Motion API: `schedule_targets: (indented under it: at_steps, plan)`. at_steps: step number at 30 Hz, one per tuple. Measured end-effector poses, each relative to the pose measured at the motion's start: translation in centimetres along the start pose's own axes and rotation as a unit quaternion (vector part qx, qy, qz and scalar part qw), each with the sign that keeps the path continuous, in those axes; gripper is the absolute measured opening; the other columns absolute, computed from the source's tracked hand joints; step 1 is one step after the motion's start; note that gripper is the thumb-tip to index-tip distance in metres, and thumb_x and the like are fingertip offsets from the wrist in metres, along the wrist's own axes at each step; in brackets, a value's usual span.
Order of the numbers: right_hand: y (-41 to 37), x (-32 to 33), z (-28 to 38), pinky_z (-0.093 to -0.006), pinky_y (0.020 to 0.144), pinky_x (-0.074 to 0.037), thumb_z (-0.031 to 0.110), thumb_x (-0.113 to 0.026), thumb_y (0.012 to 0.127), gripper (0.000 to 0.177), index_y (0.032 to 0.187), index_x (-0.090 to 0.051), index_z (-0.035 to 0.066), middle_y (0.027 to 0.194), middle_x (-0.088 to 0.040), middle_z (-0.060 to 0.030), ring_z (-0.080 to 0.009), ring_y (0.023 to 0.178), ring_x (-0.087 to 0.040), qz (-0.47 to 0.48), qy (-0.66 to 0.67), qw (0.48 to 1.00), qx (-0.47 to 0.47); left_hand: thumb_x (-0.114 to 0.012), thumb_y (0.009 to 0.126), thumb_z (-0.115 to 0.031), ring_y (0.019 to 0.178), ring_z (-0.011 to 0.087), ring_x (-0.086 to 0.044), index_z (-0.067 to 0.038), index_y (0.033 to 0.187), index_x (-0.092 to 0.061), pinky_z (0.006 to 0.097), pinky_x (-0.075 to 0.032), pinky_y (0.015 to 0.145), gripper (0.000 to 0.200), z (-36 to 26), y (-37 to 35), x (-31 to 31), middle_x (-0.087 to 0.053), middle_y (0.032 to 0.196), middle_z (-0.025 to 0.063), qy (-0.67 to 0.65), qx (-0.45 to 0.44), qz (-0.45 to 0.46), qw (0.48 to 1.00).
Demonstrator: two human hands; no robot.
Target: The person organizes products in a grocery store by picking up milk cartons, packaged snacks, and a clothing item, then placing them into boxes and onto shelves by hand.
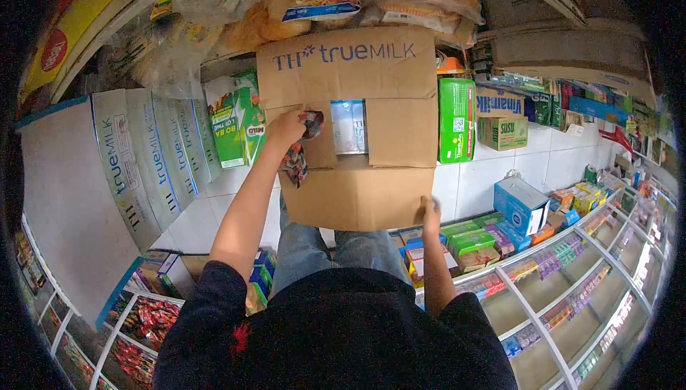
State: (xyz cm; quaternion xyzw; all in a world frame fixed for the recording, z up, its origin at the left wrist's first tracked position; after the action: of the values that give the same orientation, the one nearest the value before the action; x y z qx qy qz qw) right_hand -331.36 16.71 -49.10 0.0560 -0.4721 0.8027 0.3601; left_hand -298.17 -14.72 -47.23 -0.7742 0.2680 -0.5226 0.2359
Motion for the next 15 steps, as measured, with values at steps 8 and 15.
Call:
schedule_targets:
  at_steps: [8, 15]
  plan:
    - [-2.8, 1.5, 3.9, -0.0255, 0.056, -0.046, 0.025, -0.057, 0.079, 0.030, 0.096, -0.058, 0.001, 0.080, -0.061, -0.0064, -0.0145, 0.062, -0.058, 0.252, -0.048, 0.958, -0.127, -0.052, 0.065, -0.018, 0.090, 0.0300, -0.058, -0.017, 0.115, -0.053, 0.0366, -0.046, 0.077, 0.050, 1.0, 1.2, 0.9, -0.060, 0.097, 0.0166, -0.072, -0.031, 0.035, 0.996]
    - [-7.7, -3.8, 13.7, -0.0353, 0.080, -0.044, 0.052, -0.030, 0.087, 0.063, 0.120, -0.042, 0.000, 0.113, -0.052, -0.0139, -0.0212, 0.102, -0.052, 0.443, 0.241, 0.861, -0.070, -0.058, 0.063, -0.015, 0.083, 0.0178, -0.053, 0.006, 0.110, -0.048, 0.0260, -0.040, 0.076, 0.052, 6.2, -4.5, 16.3, -0.057, 0.095, 0.0107, -0.430, -0.015, -0.154, 0.889]
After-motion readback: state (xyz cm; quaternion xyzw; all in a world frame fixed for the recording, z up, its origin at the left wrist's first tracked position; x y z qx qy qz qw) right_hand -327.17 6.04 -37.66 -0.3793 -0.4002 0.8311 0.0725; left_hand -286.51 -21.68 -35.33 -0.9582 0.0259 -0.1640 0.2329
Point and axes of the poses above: each hand's wrist, its own y-axis towards the middle knuckle, its own x-axis out of the back of the hand, z = x × y, the point moved 6 cm from there along y, towards the middle knuckle
